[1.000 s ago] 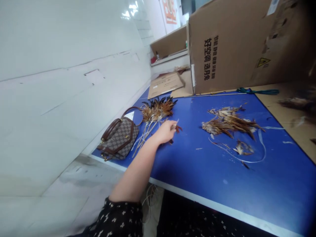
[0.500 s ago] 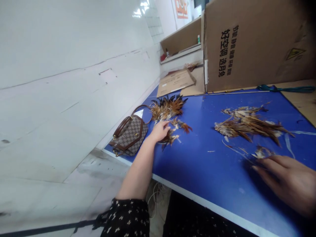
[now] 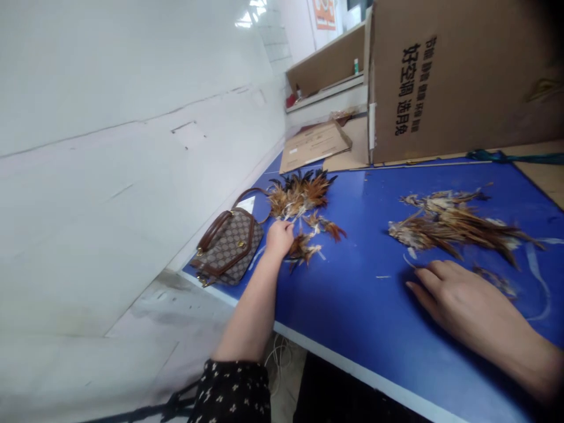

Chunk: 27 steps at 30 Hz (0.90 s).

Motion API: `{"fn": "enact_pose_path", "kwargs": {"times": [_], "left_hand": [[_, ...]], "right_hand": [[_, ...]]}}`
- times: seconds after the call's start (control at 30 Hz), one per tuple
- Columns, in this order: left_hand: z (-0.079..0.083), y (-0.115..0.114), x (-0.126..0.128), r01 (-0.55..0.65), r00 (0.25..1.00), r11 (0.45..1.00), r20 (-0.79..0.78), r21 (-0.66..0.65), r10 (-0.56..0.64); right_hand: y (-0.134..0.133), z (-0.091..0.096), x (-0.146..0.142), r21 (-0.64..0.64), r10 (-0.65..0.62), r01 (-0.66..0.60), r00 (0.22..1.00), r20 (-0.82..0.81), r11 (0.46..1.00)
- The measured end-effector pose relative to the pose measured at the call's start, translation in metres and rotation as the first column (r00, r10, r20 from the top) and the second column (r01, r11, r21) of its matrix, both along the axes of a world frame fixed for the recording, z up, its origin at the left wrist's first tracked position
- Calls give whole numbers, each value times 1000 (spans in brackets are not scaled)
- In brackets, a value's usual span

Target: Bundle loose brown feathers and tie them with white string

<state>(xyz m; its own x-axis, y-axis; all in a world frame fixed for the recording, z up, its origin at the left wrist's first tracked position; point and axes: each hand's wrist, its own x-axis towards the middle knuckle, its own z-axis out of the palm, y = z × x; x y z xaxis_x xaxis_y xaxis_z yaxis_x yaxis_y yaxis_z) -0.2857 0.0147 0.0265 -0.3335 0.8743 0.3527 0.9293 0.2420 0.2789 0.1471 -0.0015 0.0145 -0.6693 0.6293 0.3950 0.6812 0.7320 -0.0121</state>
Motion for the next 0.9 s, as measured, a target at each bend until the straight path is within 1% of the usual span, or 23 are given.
{"fn": "enact_pose_path", "kwargs": {"times": [0.07, 0.13, 0.17, 0.2, 0.23, 0.3, 0.43, 0.5, 0.6, 0.7, 0.77, 0.8, 0.83, 0.9], "left_hand": [[1, -3, 5, 18, 1000, 999, -6, 29, -18], [4, -7, 14, 45, 999, 997, -8, 70, -45], [7, -9, 20, 68, 998, 992, -15, 108, -67], [11, -12, 28, 113, 994, 975, -34, 192, -108], [15, -14, 37, 167, 986, 952, -47, 257, -160], [23, -19, 60, 271, 962, 898, -53, 346, -269], [34, -26, 118, 456, 875, 782, -53, 425, -481], [37, -26, 146, 541, 816, 725, -58, 426, -575], [39, -25, 184, 582, 768, 675, -36, 454, -639], [38, -20, 211, 618, 721, 630, -18, 470, -693], [35, -13, 221, 635, 698, 613, -8, 470, -716], [33, -9, 224, 638, 694, 614, -1, 465, -720], [30, -4, 226, 640, 695, 621, 5, 452, -719], [24, 7, 228, 645, 712, 656, 4, 393, -702]], "right_hand": [[1, -4, 5, -1, -40, 40, 996, 81, 999], [-1, -6, 7, -32, -60, 63, 994, 90, 998], [-2, -6, 7, -50, -58, 63, 994, 91, 997], [-3, -5, 7, -66, -59, 65, 994, 87, 996], [-4, -4, 7, -79, -58, 64, 995, 77, 995], [-6, 1, 10, -90, -61, 65, 997, 47, 994], [-4, 12, 18, -82, -125, 125, 992, 2, 989], [-1, 13, 19, -85, -154, 155, 988, 22, 984], [3, 9, 13, -113, -132, 141, 988, 85, 984], [3, 5, 6, -122, -100, 111, 990, 95, 986], [1, 7, 9, -112, -99, 102, 995, 32, 988], [0, 10, 13, -110, -98, 96, 995, -12, 989], [-2, 15, 19, -109, -101, 94, 993, -54, 990], [-5, 28, 41, -115, -134, 120, 984, -118, 986]]}}
